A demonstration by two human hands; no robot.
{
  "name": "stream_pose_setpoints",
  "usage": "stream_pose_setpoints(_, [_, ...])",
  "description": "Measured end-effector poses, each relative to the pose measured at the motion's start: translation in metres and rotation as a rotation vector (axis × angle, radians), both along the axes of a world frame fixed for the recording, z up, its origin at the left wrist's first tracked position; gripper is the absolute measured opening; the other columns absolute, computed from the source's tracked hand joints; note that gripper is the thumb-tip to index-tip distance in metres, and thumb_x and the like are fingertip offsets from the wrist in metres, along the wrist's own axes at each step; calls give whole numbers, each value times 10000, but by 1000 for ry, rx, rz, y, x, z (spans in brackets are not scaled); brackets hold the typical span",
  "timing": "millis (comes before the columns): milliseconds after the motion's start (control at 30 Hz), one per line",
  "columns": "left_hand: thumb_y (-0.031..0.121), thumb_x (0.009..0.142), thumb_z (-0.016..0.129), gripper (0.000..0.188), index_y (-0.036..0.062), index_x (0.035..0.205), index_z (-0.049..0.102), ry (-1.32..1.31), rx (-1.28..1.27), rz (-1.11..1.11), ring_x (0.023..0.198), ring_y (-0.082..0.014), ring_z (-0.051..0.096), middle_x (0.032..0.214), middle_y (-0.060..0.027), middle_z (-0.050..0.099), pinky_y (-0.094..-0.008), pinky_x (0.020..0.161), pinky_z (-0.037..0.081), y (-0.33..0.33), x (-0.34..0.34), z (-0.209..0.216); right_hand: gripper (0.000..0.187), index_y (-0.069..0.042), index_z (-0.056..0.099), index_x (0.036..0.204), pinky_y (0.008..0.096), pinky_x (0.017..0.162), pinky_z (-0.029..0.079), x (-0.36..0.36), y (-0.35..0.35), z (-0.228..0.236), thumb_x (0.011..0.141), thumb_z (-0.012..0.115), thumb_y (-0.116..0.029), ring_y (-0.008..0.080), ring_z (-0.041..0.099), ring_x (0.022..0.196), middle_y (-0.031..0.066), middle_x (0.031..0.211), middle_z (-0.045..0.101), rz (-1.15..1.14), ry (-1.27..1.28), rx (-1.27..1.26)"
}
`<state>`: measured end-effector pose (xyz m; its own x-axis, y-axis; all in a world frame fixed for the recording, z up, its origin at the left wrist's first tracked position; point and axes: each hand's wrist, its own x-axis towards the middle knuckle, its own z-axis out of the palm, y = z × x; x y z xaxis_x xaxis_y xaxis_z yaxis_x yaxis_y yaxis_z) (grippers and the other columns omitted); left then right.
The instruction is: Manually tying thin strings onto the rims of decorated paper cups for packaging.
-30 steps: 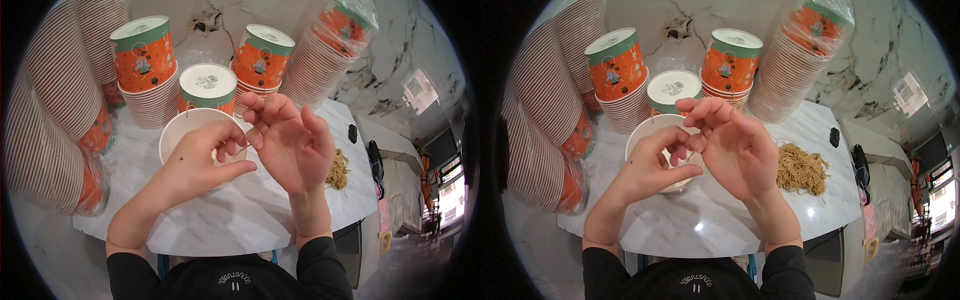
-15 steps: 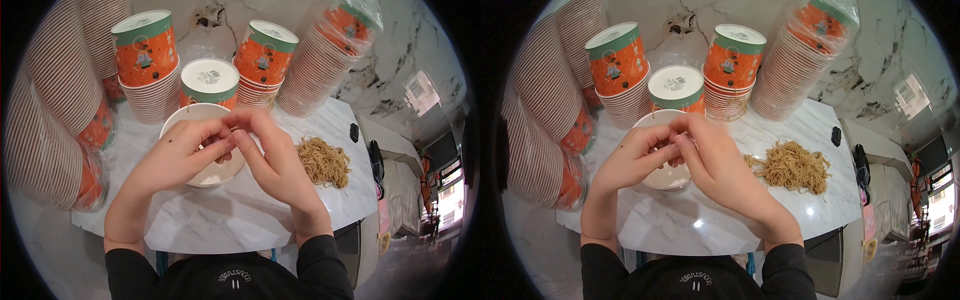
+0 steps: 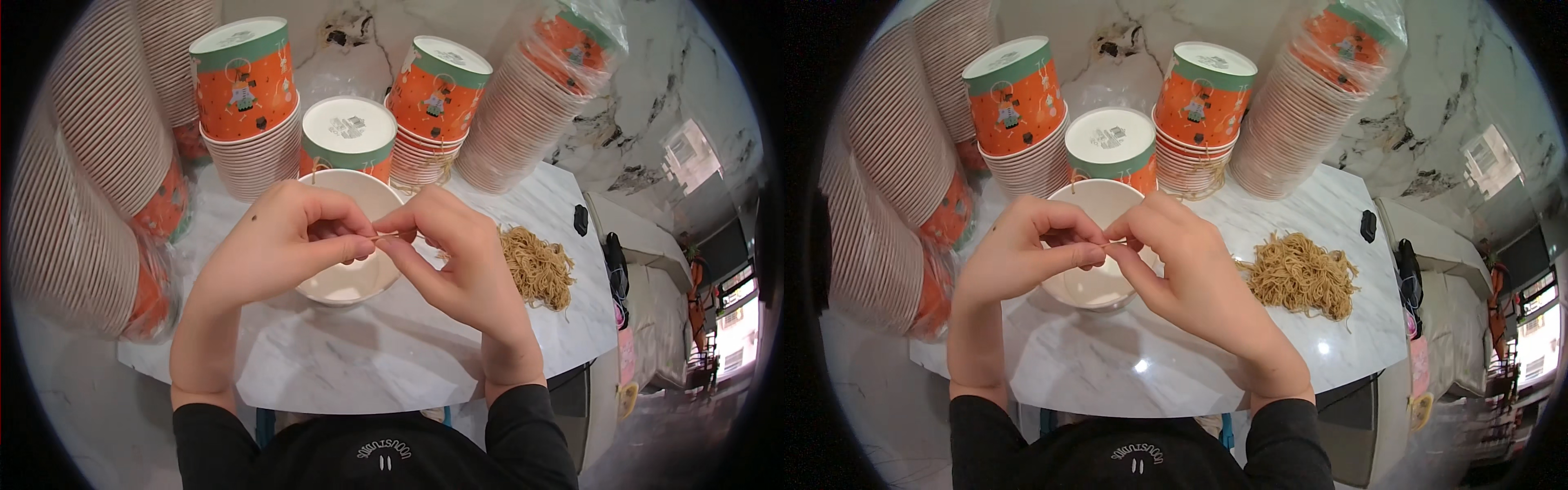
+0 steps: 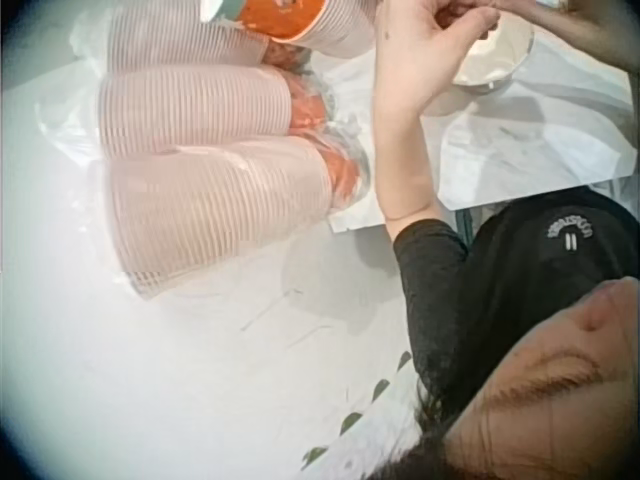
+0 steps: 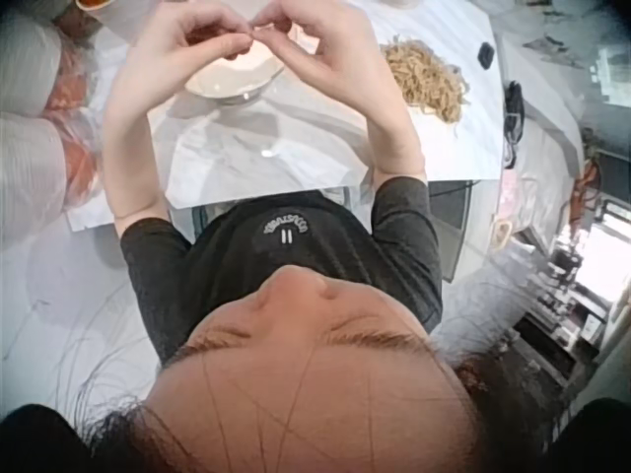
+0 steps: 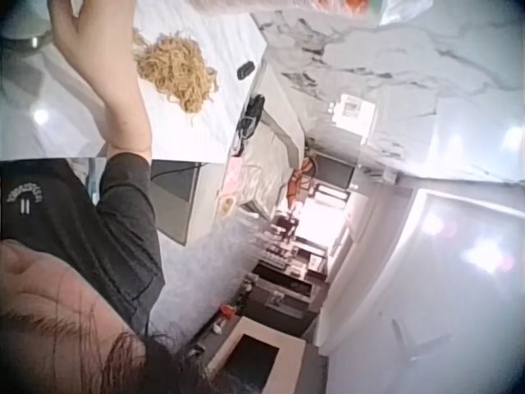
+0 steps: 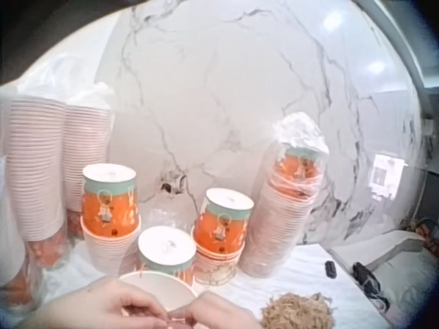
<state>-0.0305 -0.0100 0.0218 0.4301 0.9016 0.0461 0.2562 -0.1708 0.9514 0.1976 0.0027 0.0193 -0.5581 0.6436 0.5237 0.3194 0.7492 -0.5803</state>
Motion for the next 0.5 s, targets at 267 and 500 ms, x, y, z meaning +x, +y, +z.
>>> stream_pose_setpoints(267, [204,791,903,305,-19,930,750,-680,-62,-543,519,-122,524,713,-28,638,-312,487,350,-77,21,16,80,-23,721,888,266,563,370,12,-16,12,827,738,26,110,484,625,21,720,561,-195,208,180])
stream_pose_setpoints(500, [306,884,741,500,-47,1224,644,-765,-149,-940,527,-107,502,972,-66,713,-244,497,395,-93,42,17,116,-61,730,911,323,554,433,12,-29,-45,812,775,-18,214,581,603,68,697,616,-248,96,214])
